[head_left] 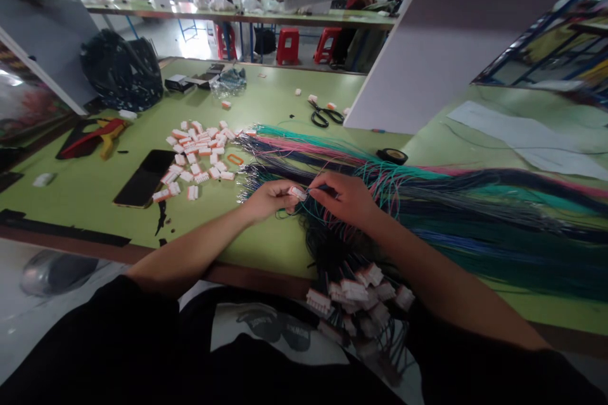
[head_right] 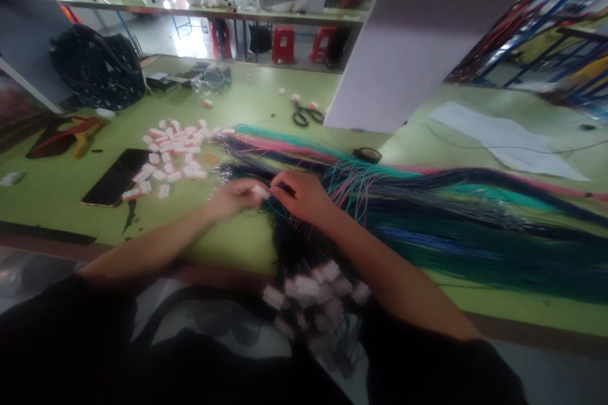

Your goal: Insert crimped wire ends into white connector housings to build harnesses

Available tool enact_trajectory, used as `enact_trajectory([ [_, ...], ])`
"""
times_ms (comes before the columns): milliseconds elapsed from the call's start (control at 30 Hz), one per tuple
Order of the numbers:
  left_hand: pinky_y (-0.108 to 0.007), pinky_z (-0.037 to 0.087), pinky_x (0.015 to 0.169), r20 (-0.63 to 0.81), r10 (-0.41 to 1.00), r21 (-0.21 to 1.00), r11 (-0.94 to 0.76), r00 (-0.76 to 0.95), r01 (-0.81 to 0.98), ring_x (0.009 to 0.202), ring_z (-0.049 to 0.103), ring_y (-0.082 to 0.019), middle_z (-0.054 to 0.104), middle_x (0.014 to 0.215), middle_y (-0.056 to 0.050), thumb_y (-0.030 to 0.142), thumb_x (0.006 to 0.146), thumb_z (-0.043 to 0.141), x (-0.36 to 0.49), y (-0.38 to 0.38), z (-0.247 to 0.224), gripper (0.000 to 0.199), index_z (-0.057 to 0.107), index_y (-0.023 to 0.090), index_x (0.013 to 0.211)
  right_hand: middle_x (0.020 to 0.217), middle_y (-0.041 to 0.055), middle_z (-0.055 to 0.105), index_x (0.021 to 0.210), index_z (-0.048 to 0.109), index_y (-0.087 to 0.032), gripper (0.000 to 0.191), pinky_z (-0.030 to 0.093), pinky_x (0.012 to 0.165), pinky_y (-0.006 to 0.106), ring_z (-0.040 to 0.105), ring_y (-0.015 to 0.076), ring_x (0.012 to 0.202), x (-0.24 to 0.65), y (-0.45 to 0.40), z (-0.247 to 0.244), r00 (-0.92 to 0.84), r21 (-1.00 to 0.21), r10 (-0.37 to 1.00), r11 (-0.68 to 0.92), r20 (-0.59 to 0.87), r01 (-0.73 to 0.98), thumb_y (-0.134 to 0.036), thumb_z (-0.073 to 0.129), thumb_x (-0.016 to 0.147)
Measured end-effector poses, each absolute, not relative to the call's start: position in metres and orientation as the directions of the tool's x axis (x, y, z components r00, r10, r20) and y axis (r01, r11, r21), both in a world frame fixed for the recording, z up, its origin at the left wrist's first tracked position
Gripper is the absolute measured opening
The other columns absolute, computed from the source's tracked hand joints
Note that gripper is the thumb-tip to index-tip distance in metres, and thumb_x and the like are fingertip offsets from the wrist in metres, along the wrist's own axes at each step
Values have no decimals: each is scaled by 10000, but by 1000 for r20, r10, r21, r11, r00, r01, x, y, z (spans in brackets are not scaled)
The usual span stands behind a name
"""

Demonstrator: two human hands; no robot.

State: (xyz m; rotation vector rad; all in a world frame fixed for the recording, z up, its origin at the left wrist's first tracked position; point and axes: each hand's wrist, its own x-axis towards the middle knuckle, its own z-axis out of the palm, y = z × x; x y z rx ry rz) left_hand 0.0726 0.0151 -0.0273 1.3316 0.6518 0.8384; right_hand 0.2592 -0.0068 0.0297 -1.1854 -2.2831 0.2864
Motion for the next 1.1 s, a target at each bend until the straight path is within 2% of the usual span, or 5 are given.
enact_trajectory([
  [733,-207,395,495,15,806,991,66,591,-115,468,476,-69,533,504,28,527,552,763,72,12,-21,467,607,117,713,788,37,701,807,641,-205,191,417,633,252,616,152,706,258,-9,22,-472,-381,790,606,392,698,-310,486,838],
  [1100,-200,383,470,-16,784,999,34,620,-18,431,452,-58,505,479,44,404,613,743,71,9,-14,310,605,130,658,797,38,716,818,669,-226,210,439,643,258,644,166,749,259,-6,17,-558,-387,762,647,328,657,-330,489,843],
])
